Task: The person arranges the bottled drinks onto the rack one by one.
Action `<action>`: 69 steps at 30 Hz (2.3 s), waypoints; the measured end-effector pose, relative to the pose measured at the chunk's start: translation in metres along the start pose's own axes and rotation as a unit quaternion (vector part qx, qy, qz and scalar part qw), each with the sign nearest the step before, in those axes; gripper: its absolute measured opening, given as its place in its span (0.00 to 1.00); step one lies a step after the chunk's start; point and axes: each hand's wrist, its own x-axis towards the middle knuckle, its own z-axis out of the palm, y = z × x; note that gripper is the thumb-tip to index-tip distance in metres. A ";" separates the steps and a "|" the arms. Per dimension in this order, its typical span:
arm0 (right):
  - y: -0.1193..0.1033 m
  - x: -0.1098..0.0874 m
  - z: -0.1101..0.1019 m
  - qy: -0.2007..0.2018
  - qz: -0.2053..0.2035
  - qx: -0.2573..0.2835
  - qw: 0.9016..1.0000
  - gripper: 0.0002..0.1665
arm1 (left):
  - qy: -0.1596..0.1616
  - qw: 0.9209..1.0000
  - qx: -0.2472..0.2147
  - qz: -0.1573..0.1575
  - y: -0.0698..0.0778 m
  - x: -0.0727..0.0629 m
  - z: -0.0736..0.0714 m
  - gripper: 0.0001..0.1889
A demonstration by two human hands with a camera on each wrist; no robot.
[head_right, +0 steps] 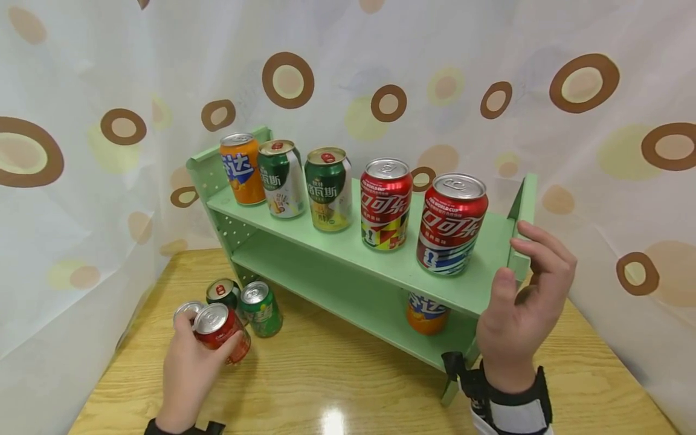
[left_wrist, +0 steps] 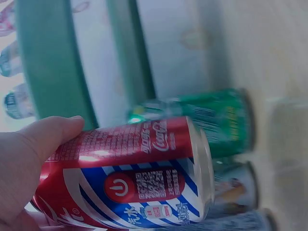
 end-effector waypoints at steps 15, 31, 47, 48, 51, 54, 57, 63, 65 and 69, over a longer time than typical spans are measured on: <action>0.000 -0.001 -0.001 -0.003 -0.003 0.003 1.000 0.21 | -0.054 0.995 -0.057 0.057 0.040 0.017 -0.012 0.42; 0.002 0.000 -0.003 -0.007 -0.007 0.002 1.000 0.21 | -0.092 0.987 -0.090 0.098 0.088 0.027 0.015 0.43; 0.004 -0.002 -0.005 -0.016 -0.013 -0.009 1.000 0.21 | -0.107 0.980 -0.119 0.116 0.112 0.034 0.044 0.40; 0.004 -0.002 -0.005 -0.016 -0.014 -0.009 1.000 0.21 | -0.107 0.980 -0.119 0.118 0.113 0.034 0.045 0.40; 0.004 -0.001 -0.006 -0.015 -0.015 -0.009 1.000 0.22 | -0.108 0.980 -0.121 0.118 0.118 0.035 0.048 0.40; 0.005 0.000 -0.006 -0.015 -0.016 -0.009 1.000 0.22 | -0.112 0.979 -0.121 0.117 0.121 0.036 0.052 0.40; 0.005 0.000 -0.006 -0.014 -0.016 -0.010 1.000 0.22 | -0.115 0.979 -0.123 0.114 0.124 0.037 0.055 0.41; 0.005 0.000 -0.007 -0.016 -0.017 -0.009 1.000 0.23 | -0.114 0.977 -0.132 0.121 0.127 0.039 0.061 0.40; 0.005 -0.001 -0.007 -0.017 -0.017 -0.008 1.000 0.24 | -0.113 0.977 -0.133 0.121 0.128 0.040 0.064 0.40; 0.005 0.000 -0.007 -0.019 -0.016 -0.006 1.000 0.25 | -0.109 0.977 -0.133 0.123 0.129 0.042 0.067 0.40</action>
